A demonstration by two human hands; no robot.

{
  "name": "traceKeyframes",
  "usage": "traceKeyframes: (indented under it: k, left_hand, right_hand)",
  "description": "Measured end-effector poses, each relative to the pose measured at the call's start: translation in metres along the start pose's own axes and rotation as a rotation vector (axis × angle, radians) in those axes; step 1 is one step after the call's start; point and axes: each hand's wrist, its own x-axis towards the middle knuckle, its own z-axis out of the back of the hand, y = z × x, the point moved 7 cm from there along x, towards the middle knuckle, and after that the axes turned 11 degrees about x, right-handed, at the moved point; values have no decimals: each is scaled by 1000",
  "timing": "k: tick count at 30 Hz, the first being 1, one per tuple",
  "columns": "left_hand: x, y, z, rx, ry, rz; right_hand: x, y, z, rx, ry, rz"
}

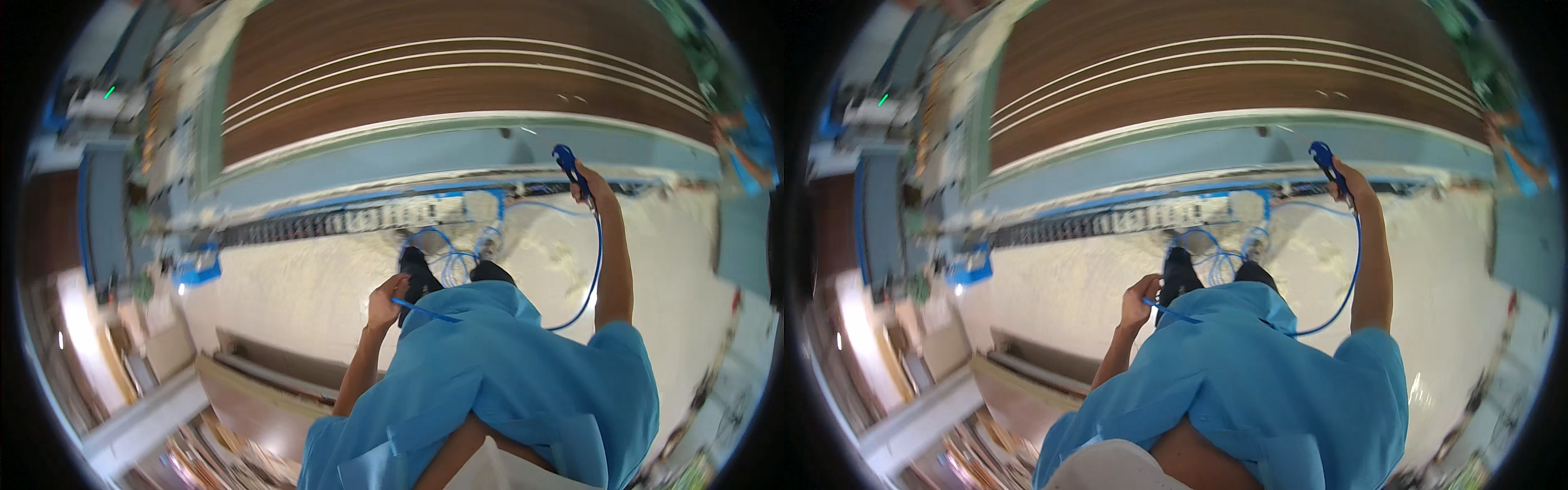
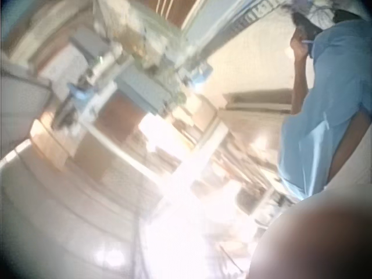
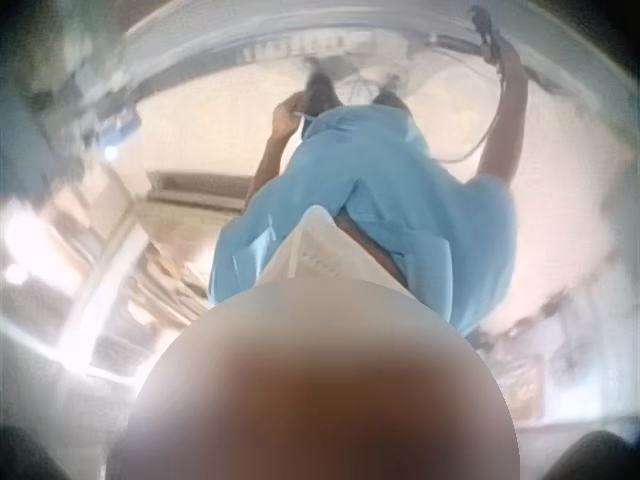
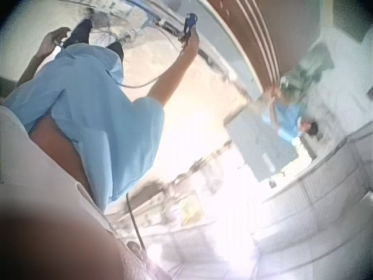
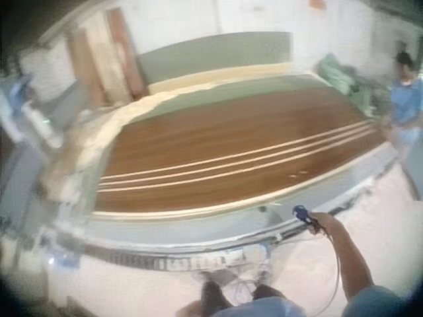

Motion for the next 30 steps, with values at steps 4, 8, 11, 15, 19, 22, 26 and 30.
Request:
traceKeyframes:
  k: [4, 8, 11, 15, 19, 22, 26, 30]
  left_hand:
    - [-27, 2, 9, 44, -83, -46]
    - [-60, 41, 25, -78, -158, 55]
    - [-102, 90, 40, -236, -253, 144]
    - [-165, 178, 54, -403, -458, 338]
    - [-227, 267, 55, -448, -408, 548]
    - [-240, 323, 38, -504, -343, 706]
    - [-208, 355, 17, -366, -114, 565]
    - [-155, 343, 15, -162, 73, 364]
  right_hand:
    - [34, -34, -95, 97, 169, -104]
    - [44, -69, -202, 164, 310, -40]
    - [46, -90, -287, 241, 367, -7]
    - [62, -112, -400, 226, 349, -39]
    - [60, -132, -497, 110, 441, 54]
    - [40, -136, -528, -22, 626, 148]
    - [22, -125, -449, 204, 231, 58]
    - [-8, -114, -366, -125, 282, 137]
